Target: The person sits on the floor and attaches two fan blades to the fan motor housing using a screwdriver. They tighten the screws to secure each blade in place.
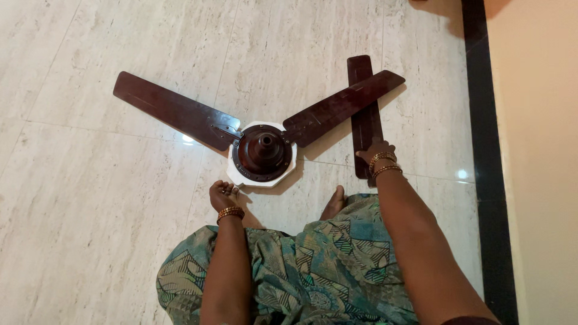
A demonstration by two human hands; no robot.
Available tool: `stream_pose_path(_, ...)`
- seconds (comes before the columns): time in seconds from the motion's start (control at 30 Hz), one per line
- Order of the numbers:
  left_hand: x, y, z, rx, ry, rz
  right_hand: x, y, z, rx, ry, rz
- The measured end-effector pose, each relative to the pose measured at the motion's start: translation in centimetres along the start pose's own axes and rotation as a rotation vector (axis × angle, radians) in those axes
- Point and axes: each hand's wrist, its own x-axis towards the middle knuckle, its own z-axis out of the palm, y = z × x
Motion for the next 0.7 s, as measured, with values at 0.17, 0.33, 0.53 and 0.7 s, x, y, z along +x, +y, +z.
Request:
stream_pose_path(0.17, -1.4, 0.7, 0.4, 0.127, 0.059, -0.070, -1.3, -1.2, 1.7, -0.057, -0.156, 0.201)
stream_pose_path(0.33, -1.8, 1.1, 0.6, 0.179, 0.048, -0.132, -1.6, -1.5, 1.7, -0.117, -0.085, 0.219)
stream_pose_path(0.53, -0.8, 0.1, -0.1, 0.205, 0.024, -0.187, -0.2, -0.3, 1.4, -0.041, -0.155, 0.232)
stream_pose_path(0.7, -1.4, -1.6, -0.7, 0.372, -0.149, -0.200, -0.5, -0.9, 0.7, -0.074, -0.150, 0.278)
